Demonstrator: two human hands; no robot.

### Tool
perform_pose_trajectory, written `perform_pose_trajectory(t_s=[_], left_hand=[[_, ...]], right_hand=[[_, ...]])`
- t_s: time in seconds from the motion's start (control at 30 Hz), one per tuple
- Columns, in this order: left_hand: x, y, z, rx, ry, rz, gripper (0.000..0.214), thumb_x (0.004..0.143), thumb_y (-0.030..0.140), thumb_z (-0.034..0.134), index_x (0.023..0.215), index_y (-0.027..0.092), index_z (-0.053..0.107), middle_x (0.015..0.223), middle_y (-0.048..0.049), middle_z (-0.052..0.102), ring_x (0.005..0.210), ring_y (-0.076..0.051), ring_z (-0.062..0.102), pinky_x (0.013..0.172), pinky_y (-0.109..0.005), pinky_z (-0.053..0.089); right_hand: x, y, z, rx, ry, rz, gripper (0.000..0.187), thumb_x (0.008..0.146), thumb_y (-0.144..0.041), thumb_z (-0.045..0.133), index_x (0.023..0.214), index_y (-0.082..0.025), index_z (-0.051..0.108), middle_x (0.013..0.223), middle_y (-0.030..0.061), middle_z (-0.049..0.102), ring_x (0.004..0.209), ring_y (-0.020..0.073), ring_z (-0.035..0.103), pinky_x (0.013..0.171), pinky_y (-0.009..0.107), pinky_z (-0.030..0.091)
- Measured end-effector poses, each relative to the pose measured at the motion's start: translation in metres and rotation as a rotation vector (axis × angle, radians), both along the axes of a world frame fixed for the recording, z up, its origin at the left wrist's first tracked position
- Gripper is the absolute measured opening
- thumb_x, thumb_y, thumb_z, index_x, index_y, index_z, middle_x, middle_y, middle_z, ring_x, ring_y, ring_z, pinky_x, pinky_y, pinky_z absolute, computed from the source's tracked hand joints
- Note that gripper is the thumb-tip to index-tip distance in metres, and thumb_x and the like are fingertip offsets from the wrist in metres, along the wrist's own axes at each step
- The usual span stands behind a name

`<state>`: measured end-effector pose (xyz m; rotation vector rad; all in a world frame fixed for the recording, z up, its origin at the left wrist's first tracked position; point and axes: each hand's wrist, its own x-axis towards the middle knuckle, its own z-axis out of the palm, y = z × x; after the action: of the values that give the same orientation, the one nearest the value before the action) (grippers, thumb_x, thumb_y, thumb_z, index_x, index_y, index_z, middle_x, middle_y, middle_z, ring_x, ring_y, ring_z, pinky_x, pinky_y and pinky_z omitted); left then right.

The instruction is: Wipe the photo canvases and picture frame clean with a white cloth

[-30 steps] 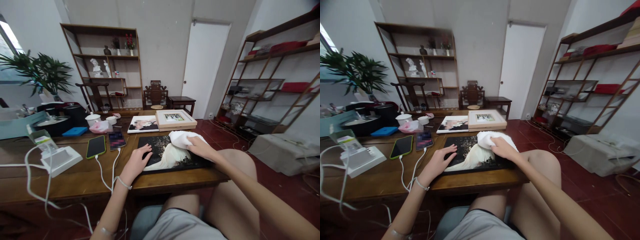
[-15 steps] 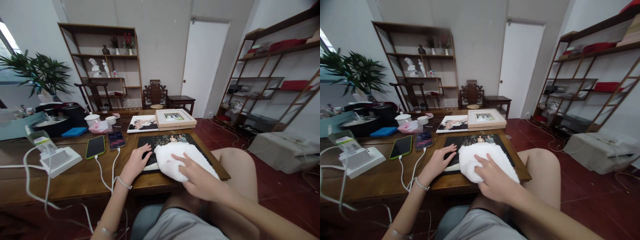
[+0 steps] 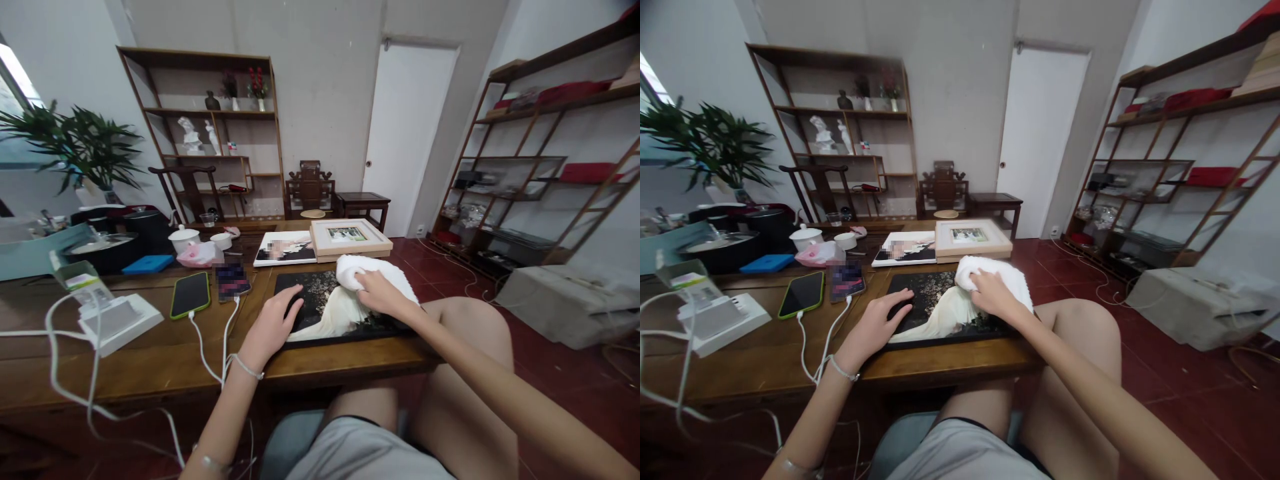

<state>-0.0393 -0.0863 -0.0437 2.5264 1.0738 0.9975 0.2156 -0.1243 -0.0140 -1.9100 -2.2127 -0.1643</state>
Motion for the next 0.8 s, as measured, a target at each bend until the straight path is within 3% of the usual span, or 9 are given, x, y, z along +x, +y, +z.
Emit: perform_pose_trajectory(t_s=[0.1,0.2,0.3,0.37,0.47,0.57,0.67,0.8], left_hand=[[0.0,-0.003,0.002,0.007,-0.096,0.008,0.042,0.092,0.03,0.034,0.13,0.015,0.045,0.133,-0.0115,0.051,0.124,-0.018,0.046,0.106,-0.038,0.033],[0.0,-0.004,0.002,-0.003,-0.18,0.014,0.047,0.094,0.032,0.028,0.137,0.014,0.034,0.141,-0.0112,0.041,0.131,-0.017,0.036,0.11,-0.037,0.026],[0.0,-0.004,0.003,-0.022,-0.204,0.015,0.05,0.094,0.033,0.028,0.14,0.014,0.028,0.144,-0.0115,0.036,0.132,-0.017,0.032,0.11,-0.037,0.025],[0.001,-0.005,0.003,-0.037,-0.191,0.021,0.049,0.094,0.034,0.028,0.139,0.013,0.031,0.142,-0.0119,0.039,0.131,-0.018,0.036,0.109,-0.037,0.028],[0.001,-0.004,0.003,-0.044,-0.101,0.033,0.044,0.093,0.033,0.03,0.126,0.011,0.049,0.131,-0.0135,0.052,0.123,-0.02,0.046,0.106,-0.038,0.032],[0.001,-0.002,0.0,-0.017,0.023,0.049,0.038,0.09,0.031,0.038,0.108,0.009,0.062,0.12,-0.0157,0.061,0.119,-0.024,0.05,0.103,-0.04,0.036],[0.002,0.001,-0.004,0.006,0.072,0.064,0.033,0.087,0.029,0.043,0.102,0.01,0.065,0.117,-0.0159,0.062,0.12,-0.027,0.049,0.102,-0.042,0.037],[0.002,0.001,-0.004,0.016,0.029,0.063,0.034,0.088,0.028,0.041,0.112,0.012,0.059,0.122,-0.0146,0.059,0.12,-0.025,0.049,0.103,-0.042,0.037]], right_hand=[[-0.028,0.0,0.0,-0.013,-0.002,0.12,0.025,0.066,-0.007,0.041,0.083,-0.015,0.057,0.108,0.0151,0.06,0.102,0.0277,0.053,0.088,0.041,0.034],[-0.054,-0.019,0.001,-0.022,0.021,0.386,0.025,0.063,-0.007,0.044,0.081,-0.017,0.058,0.121,0.0145,0.056,0.125,0.0256,0.038,0.101,0.046,0.025],[-0.065,-0.048,0.004,-0.039,0.071,0.654,0.024,0.06,-0.005,0.043,0.074,-0.018,0.057,0.119,0.0145,0.059,0.131,0.0216,0.03,0.106,0.047,0.017],[-0.061,-0.066,0.006,-0.058,0.11,0.697,0.026,0.057,-0.004,0.041,0.073,-0.018,0.057,0.12,0.0123,0.059,0.13,0.0205,0.032,0.108,0.044,0.017],[-0.039,-0.08,0.005,-0.064,0.162,0.572,0.03,0.058,-0.004,0.04,0.079,-0.017,0.058,0.116,0.0112,0.06,0.123,0.0228,0.04,0.104,0.041,0.027],[-0.011,-0.074,0.002,-0.04,0.139,0.336,0.024,0.066,-0.007,0.04,0.081,-0.016,0.057,0.093,0.0112,0.065,0.101,0.0257,0.055,0.092,0.04,0.036],[0.007,-0.049,0.002,-0.03,0.082,0.131,0.016,0.07,-0.011,0.041,0.075,-0.017,0.055,0.08,0.0097,0.064,0.082,0.0241,0.057,0.077,0.035,0.04],[-0.003,-0.005,0.007,-0.026,0.056,0.067,0.02,0.07,-0.01,0.038,0.078,-0.013,0.056,0.084,0.0145,0.064,0.077,0.0255,0.058,0.069,0.033,0.038]])
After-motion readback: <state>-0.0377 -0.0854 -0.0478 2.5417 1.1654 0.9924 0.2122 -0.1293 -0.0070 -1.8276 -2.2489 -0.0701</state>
